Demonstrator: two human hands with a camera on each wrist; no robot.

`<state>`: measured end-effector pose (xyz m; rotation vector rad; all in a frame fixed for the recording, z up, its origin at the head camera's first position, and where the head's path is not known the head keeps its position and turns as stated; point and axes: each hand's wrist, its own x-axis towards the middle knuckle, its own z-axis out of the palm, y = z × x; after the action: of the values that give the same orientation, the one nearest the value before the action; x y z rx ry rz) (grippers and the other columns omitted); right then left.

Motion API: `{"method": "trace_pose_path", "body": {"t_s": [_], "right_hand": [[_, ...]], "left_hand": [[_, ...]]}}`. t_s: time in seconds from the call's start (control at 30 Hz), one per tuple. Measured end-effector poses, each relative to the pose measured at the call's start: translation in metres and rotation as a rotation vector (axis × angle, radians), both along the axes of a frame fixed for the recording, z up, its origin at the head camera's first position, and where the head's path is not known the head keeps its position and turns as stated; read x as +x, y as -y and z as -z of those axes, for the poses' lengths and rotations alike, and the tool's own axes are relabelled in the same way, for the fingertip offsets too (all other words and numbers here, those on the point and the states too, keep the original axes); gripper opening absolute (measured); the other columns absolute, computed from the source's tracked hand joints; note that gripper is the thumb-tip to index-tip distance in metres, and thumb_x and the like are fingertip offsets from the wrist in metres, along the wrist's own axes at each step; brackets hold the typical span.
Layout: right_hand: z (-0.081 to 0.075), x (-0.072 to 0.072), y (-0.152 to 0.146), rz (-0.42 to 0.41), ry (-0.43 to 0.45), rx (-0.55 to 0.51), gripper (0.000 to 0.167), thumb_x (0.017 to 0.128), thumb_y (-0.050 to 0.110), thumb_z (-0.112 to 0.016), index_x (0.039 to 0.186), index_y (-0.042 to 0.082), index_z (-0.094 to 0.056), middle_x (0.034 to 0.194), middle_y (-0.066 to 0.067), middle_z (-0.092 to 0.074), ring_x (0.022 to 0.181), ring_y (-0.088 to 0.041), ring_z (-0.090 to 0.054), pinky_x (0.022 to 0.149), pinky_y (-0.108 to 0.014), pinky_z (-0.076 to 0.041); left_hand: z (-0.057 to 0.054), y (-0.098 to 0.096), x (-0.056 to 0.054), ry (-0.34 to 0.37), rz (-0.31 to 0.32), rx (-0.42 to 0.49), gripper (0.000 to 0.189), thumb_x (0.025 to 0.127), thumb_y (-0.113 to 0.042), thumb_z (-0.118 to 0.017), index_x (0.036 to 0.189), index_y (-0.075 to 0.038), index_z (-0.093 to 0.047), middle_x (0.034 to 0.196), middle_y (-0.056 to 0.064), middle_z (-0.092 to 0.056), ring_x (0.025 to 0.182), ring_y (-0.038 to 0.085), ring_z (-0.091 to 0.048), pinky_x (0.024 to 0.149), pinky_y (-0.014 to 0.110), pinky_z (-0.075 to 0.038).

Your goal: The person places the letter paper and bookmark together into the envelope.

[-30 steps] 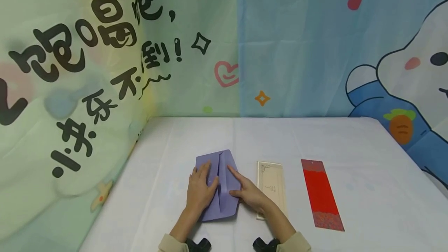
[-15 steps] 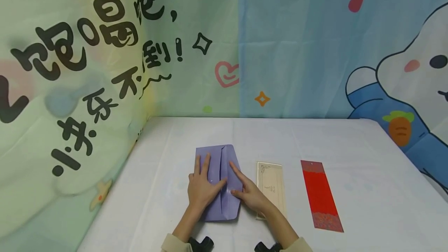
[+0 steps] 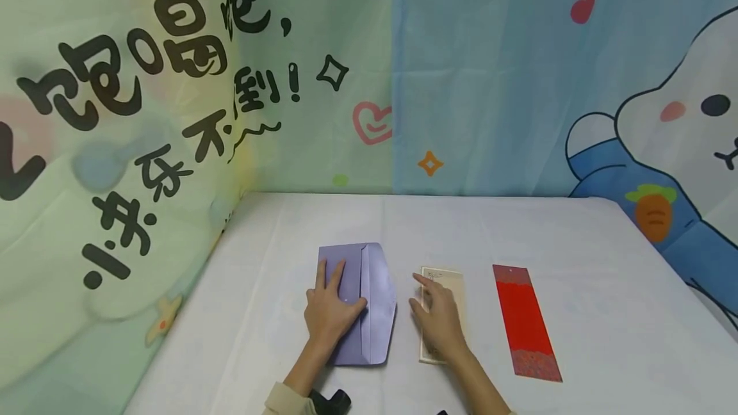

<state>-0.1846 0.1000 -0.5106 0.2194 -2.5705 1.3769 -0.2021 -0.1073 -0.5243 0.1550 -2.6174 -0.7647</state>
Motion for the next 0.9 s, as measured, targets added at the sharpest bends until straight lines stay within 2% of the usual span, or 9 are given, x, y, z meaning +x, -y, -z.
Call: {"method": "trace_pose_path", "body": {"t_s": [0.07,0.1,0.2,0.27,0.43,0.63,0.9], "right_hand": [[0.0,0.003,-0.014,0.139,0.001,0.113,0.054,0.081,0.011,-0.067,0.131,0.002,-0.049,0.132,-0.024,-0.044,0.117,-0.037,-0.04,0.096,-0.051,-0.031],[0.002,0.004,-0.021,0.17,0.025,0.167,0.057,0.081,0.014,-0.067,0.132,0.0,-0.047,0.136,-0.026,-0.038,0.124,-0.04,-0.033,0.099,-0.054,-0.024],[0.01,0.003,-0.036,0.152,0.106,0.284,0.066,0.082,0.02,-0.066,0.136,-0.006,-0.039,0.143,-0.032,-0.024,0.132,-0.046,-0.016,0.103,-0.06,-0.009],[0.015,-0.003,-0.043,0.108,0.099,0.327,0.067,0.083,0.021,-0.065,0.136,-0.008,-0.037,0.142,-0.033,-0.023,0.132,-0.047,-0.015,0.103,-0.061,-0.006],[0.025,-0.018,-0.055,0.051,-0.001,0.336,0.066,0.083,0.02,-0.065,0.136,-0.009,-0.036,0.141,-0.03,-0.029,0.132,-0.044,-0.021,0.103,-0.059,-0.007],[0.03,-0.012,-0.053,0.053,0.004,0.35,0.086,0.078,0.033,-0.069,0.139,-0.01,-0.027,0.142,-0.029,-0.029,0.132,-0.043,-0.021,0.104,-0.057,-0.006],[0.034,-0.012,-0.05,0.102,-0.07,0.268,0.078,0.074,0.021,-0.074,0.136,-0.005,-0.036,0.138,-0.026,-0.038,0.128,-0.04,-0.03,0.103,-0.057,-0.01]], "left_hand": [[0.0,0.0,0.0,0.006,-0.001,-0.006,0.081,0.056,-0.047,-0.068,0.134,-0.031,-0.05,0.147,0.004,-0.03,0.075,0.033,-0.048,0.044,0.035,-0.036],[0.001,0.0,-0.001,0.011,0.002,-0.016,0.082,0.056,-0.047,-0.068,0.133,-0.031,-0.05,0.147,0.005,-0.031,0.075,0.033,-0.048,0.044,0.035,-0.036],[0.003,0.001,-0.002,0.04,0.018,-0.055,0.083,0.055,-0.048,-0.069,0.134,-0.03,-0.05,0.147,0.006,-0.031,0.075,0.032,-0.048,0.045,0.035,-0.036],[0.005,0.001,-0.004,0.058,0.037,-0.082,0.084,0.055,-0.05,-0.069,0.134,-0.03,-0.049,0.147,0.006,-0.031,0.074,0.031,-0.047,0.045,0.035,-0.036],[0.007,-0.001,-0.005,0.062,0.058,-0.129,0.084,0.055,-0.052,-0.069,0.134,-0.029,-0.05,0.146,0.008,-0.032,0.068,0.028,-0.044,0.044,0.032,-0.034],[0.01,-0.003,-0.001,0.052,0.051,-0.154,0.083,0.056,-0.051,-0.068,0.133,-0.027,-0.051,0.146,0.009,-0.032,0.067,0.027,-0.042,0.045,0.031,-0.032],[0.01,-0.004,0.001,0.062,0.049,-0.169,0.082,0.056,-0.051,-0.067,0.133,-0.027,-0.051,0.146,0.009,-0.032,0.066,0.027,-0.041,0.046,0.032,-0.032]]}}
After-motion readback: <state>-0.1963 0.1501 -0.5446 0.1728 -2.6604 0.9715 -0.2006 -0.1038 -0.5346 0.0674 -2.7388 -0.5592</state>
